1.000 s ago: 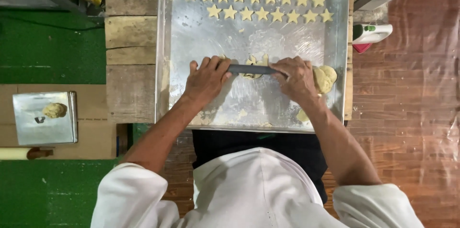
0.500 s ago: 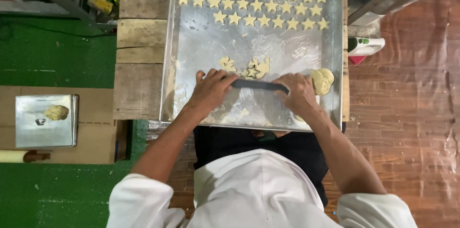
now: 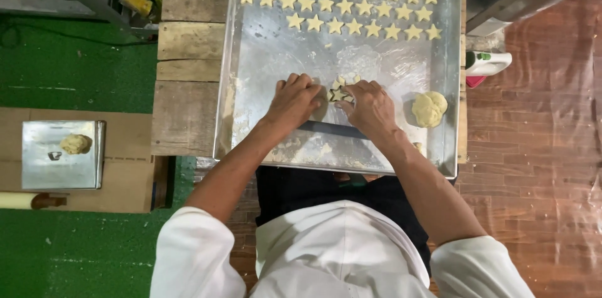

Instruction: Preparing dough by rolling it flat with a tool and cutting out star shapes using a cookie cutter on a metal tray.

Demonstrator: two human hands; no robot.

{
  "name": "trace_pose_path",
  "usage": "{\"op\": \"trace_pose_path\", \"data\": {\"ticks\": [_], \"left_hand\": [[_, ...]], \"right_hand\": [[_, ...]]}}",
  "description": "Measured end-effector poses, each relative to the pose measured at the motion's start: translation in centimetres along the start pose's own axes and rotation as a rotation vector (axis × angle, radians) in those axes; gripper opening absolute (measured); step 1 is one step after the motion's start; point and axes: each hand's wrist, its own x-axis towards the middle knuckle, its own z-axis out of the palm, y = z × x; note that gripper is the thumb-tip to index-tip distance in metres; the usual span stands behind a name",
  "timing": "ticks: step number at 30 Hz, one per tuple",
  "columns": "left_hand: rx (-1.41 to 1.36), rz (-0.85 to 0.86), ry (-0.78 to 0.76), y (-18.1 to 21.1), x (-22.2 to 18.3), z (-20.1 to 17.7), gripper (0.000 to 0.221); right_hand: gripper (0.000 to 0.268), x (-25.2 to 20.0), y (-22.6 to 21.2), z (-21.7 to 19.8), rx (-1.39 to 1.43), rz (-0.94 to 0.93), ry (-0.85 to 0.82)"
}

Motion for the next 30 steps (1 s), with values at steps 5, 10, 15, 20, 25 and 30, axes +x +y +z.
{"op": "trace_pose_path", "data": {"ticks": [5, 10, 15, 20, 25, 30], "left_hand": [[-0.034, 0.042, 0.083, 0.5, 1.2, 1.8, 0.013], [-0.148, -0.018, 0.095, 0.3, 1.5, 2.1, 0.010], [-0.274, -0.026, -0.028, 0.1, 0.4, 0.0, 0.005], [-0.363, 0.002, -0.050, 0.1, -0.1, -0.7, 0.017], [-0.372, 0.034, 0.003, -0.5, 0.2, 0.8, 0.020], [-0.411, 0.050, 0.011, -0.4, 0.1, 0.3, 0.017]], "right_hand": [[0.027, -0.3, -0.3, 0.3, 0.012, 0.001, 0.012], [0.029, -0.6, -0.1, 0.8, 0.006, 0.002, 0.045], [0.025, -0.2, -0.6, 0.0, 0.114, -0.102, 0.129], [0.028, -0.1, -0.8, -0.7, 0.121, -0.125, 0.147], [0.034, 0.1, -1.2, -1.4, 0.154, -0.132, 0.140], [0.029, 0.1, -1.0, -1.2, 0.133, -0.146, 0.129]]}}
